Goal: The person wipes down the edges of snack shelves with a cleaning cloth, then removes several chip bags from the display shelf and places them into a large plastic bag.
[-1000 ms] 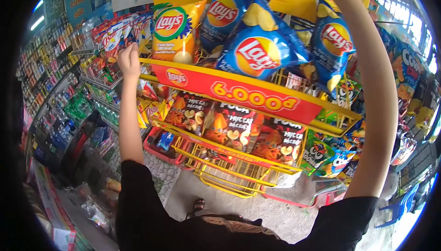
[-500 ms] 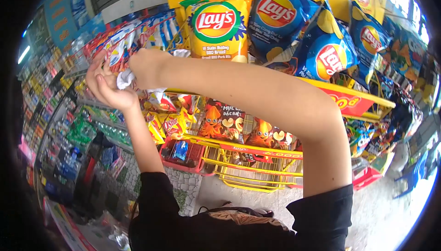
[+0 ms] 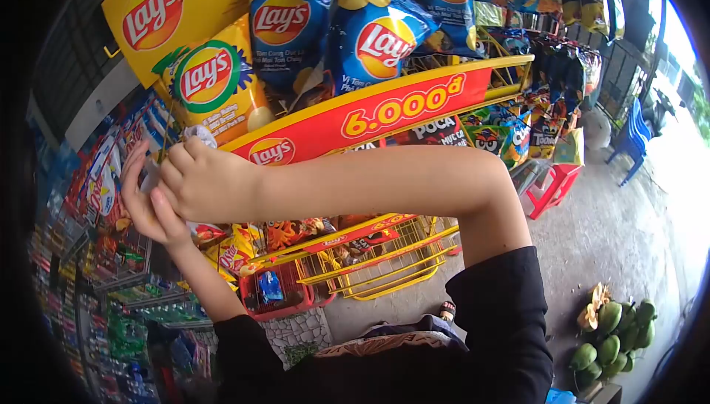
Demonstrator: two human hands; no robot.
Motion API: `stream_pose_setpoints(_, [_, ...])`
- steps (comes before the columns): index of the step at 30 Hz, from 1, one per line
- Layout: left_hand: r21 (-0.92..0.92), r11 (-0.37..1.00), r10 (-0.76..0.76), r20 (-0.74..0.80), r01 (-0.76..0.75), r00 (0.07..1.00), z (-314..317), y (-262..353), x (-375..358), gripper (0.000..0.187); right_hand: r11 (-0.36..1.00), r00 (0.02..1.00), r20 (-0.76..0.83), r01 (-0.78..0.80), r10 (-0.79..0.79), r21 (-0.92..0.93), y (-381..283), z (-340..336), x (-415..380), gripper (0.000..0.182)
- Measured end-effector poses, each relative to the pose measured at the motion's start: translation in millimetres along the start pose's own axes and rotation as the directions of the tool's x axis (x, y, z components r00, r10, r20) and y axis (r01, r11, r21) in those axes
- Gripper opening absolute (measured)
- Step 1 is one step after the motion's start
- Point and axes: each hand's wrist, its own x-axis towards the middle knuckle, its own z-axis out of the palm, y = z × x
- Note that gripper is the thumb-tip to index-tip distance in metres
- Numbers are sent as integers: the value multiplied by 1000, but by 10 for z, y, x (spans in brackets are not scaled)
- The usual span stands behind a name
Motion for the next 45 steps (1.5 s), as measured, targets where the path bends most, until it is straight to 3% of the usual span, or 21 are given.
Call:
stream_pose_setpoints(3, [23,999,39,-16,-38,999,13,20,4,34,999,995,-103,19,-14,40,67,-33,-36,16])
stream_pose_setpoints(6, [253,963,63,117,-91,991,-107,7,-33,37,983,974,-216,-31,70,180,99,-19,44,18])
stream_pose_setpoints(7, [261,965,22,-74,-2,997,-68,-22,-107,35,983,973,-221,-32,73,182,79,-1,159,18])
stream_pose_setpoints(9, [-169,943,-334,-474,288,815,-266,-409,-558,36,909,929,-296,-89,223,408,51,42,432,15])
stream_pose_setpoints(11, [561,714,-198,-414,420,889,-489,-361,-477,36,898,869,-427,-43,249,437,-99,113,643,16])
stream_pose_setpoints(12, [561,715,-194,-414,418,889,-528,-404,-560,36,918,843,-495,6,208,396,-188,205,692,15])
stream_pose_setpoints(16, [482,757,-202,-470,442,859,-769,-569,-697,35,904,802,-560,62,207,424,-362,380,868,16])
stream_pose_setpoints(19, [438,776,-213,-495,453,843,-1021,-644,-845,34,839,801,-475,-61,365,540,-512,563,972,17])
stream_pose_setpoints(21, [403,792,-222,-510,459,831,-1163,-695,-931,33,794,844,-281,-245,457,557,-626,675,986,18])
stream_pose_setpoints(22, [386,799,-230,-510,460,828,-1239,-708,-962,33,702,896,-56,-305,440,643,-754,783,983,21])
stream_pose_setpoints(25, [328,828,-241,-524,454,817,-1395,-776,-982,33,751,930,-31,-277,367,600,-847,713,895,23])
stream_pose_setpoints(27, [304,844,-240,-524,442,817,-1289,-636,-785,33,867,924,-254,-137,287,480,-654,467,822,16])
stream_pose_setpoints(29, [-303,869,-494,-598,392,632,-793,-61,-369,29,894,927,-284,-105,247,436,-329,139,730,14])
stream_pose_setpoints(30, [575,732,-84,-457,366,886,-645,6,-364,25,906,937,-245,-139,251,400,-178,38,677,13])
stream_pose_setpoints(31, [578,748,-193,-280,326,940,-623,43,-307,24,902,931,-225,-183,286,390,-34,13,629,15])
stream_pose_setpoints(32, [496,731,-373,-285,469,883,-448,134,-250,26,848,933,-163,-207,322,488,111,11,557,18])
stream_pose_setpoints(33, [487,809,-330,-84,328,940,-386,77,-256,25,794,937,-55,-260,345,549,206,21,461,23])
stream_pose_setpoints(36, [575,799,-287,108,176,952,-125,237,-109,30,685,931,61,-309,361,659,237,60,191,25])
stream_pose_setpoints(39, [553,814,-317,168,177,933,-77,312,-85,31,854,942,200,-329,269,403,191,-87,21,24])
stream_pose_setpoints(41, [478,850,-349,197,221,916,-26,364,-88,33,961,959,140,-262,248,89,143,-168,-68,23])
stream_pose_setpoints(45, [369,894,-329,157,254,931,245,488,-91,36,971,972,3,-236,237,-42,229,-315,-220,24])
